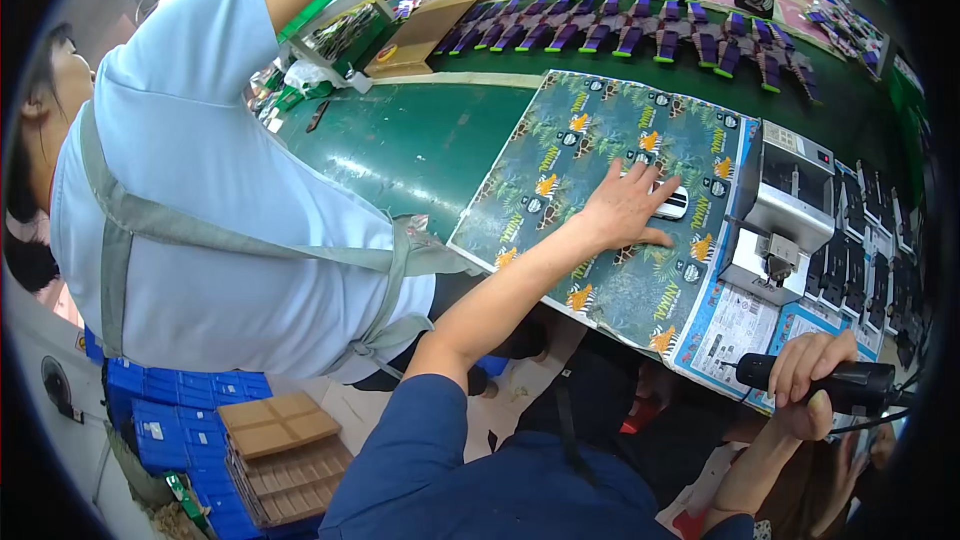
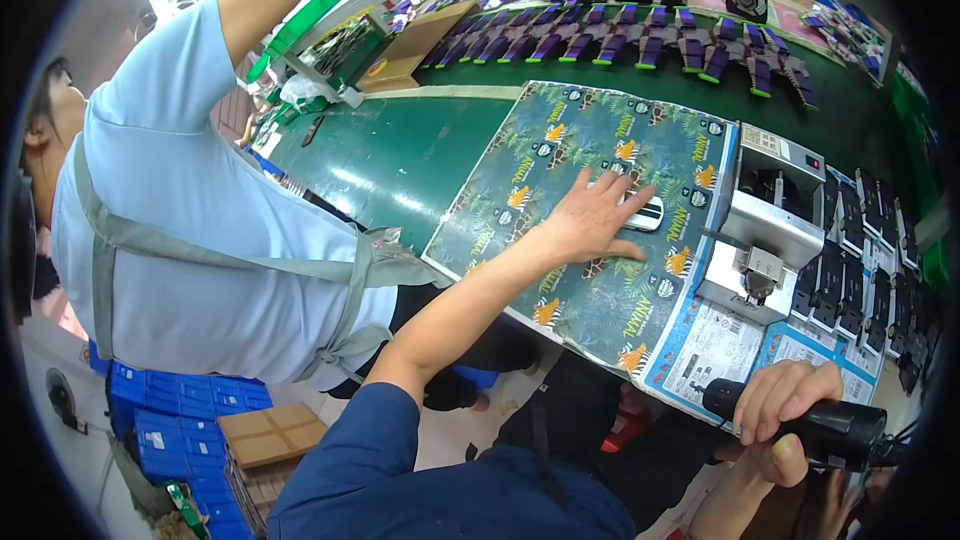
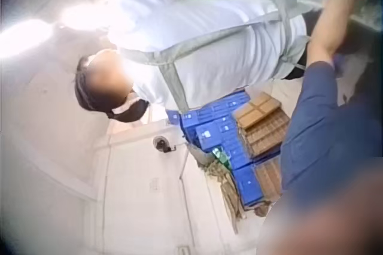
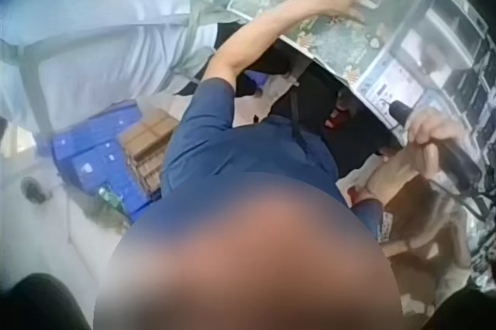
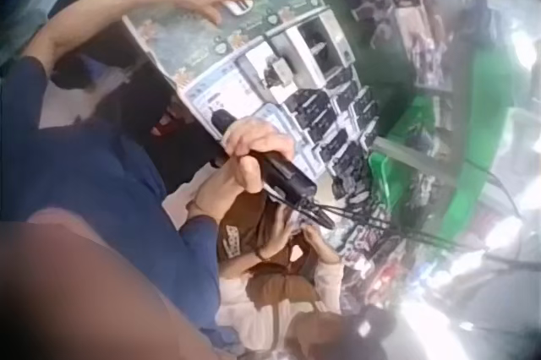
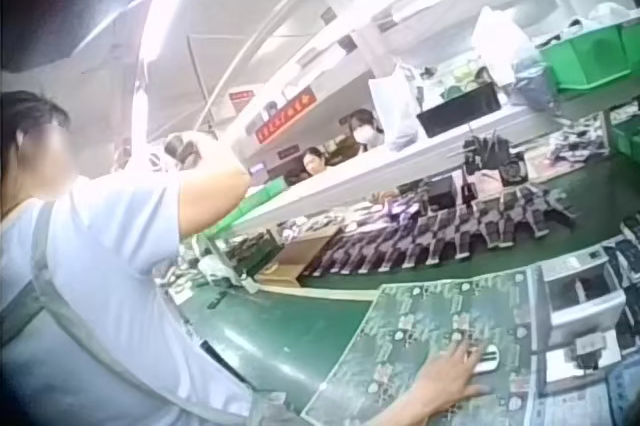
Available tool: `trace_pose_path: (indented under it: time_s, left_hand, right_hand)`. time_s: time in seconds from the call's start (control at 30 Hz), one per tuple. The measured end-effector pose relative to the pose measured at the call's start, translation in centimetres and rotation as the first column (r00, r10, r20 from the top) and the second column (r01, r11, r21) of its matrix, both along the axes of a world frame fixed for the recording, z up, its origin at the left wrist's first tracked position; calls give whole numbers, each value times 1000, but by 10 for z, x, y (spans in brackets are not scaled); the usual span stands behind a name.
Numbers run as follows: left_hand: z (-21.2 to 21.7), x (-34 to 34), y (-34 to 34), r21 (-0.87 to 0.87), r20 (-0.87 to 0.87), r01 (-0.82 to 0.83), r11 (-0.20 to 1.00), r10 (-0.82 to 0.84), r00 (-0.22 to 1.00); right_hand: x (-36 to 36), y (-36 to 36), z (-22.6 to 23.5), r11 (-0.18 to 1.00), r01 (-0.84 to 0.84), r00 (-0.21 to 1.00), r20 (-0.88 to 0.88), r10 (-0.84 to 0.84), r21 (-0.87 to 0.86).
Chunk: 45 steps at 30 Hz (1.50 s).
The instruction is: Assembling small electronic devices using an electric screwdriver to fasten internal components and plastic housings.
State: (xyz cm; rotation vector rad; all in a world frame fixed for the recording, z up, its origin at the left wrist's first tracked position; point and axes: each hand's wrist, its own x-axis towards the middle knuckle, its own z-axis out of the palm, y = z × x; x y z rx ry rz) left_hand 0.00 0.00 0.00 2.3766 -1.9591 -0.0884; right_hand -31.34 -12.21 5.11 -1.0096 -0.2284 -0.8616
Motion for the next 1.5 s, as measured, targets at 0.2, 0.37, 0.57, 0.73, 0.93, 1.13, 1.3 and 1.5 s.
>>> trace_pose_path:
  time_s: [0.2, 0.37, 0.57, 0.73, 0.93, 1.13, 1.3, 1.5]
  left_hand:
    - [21, 19, 9, 162, 107, -334, 929, 319, 942]
    - [20, 3, -22, 212, 199, -177, 961, 135, 971]
    - [8, 50, 4, 178, 419, -418, 891, 315, 851]
    - [2, 107, 77, -47, 305, -722, 690, 698, 648]
    - [-71, 54, 105, -581, -187, -705, 406, 777, 601]
    - [-73, 35, 104, -588, -279, -701, 405, 711, 645]
    - [-71, 32, 106, -605, -260, -665, 438, 681, 685]
    - [-73, 32, 107, -642, -230, -630, 437, 675, 701]
  right_hand:
    - [4, -31, -11, 981, -174, 979, 90, 182, -85]
    - [8, -36, -11, 971, -233, 967, 96, 237, -46]
    - [5, -52, 3, 913, -382, 923, -12, 384, -144]
    - [6, -68, 2, 861, -480, 877, -57, 477, -169]
    - [13, -59, 6, 907, -401, 916, -67, 395, -129]
    - [10, -47, -6, 949, -315, 948, 44, 314, 19]
    - [4, -39, 1, 956, -288, 957, 33, 287, 49]
    - [-3, -41, 0, 966, -258, 965, 50, 258, -12]
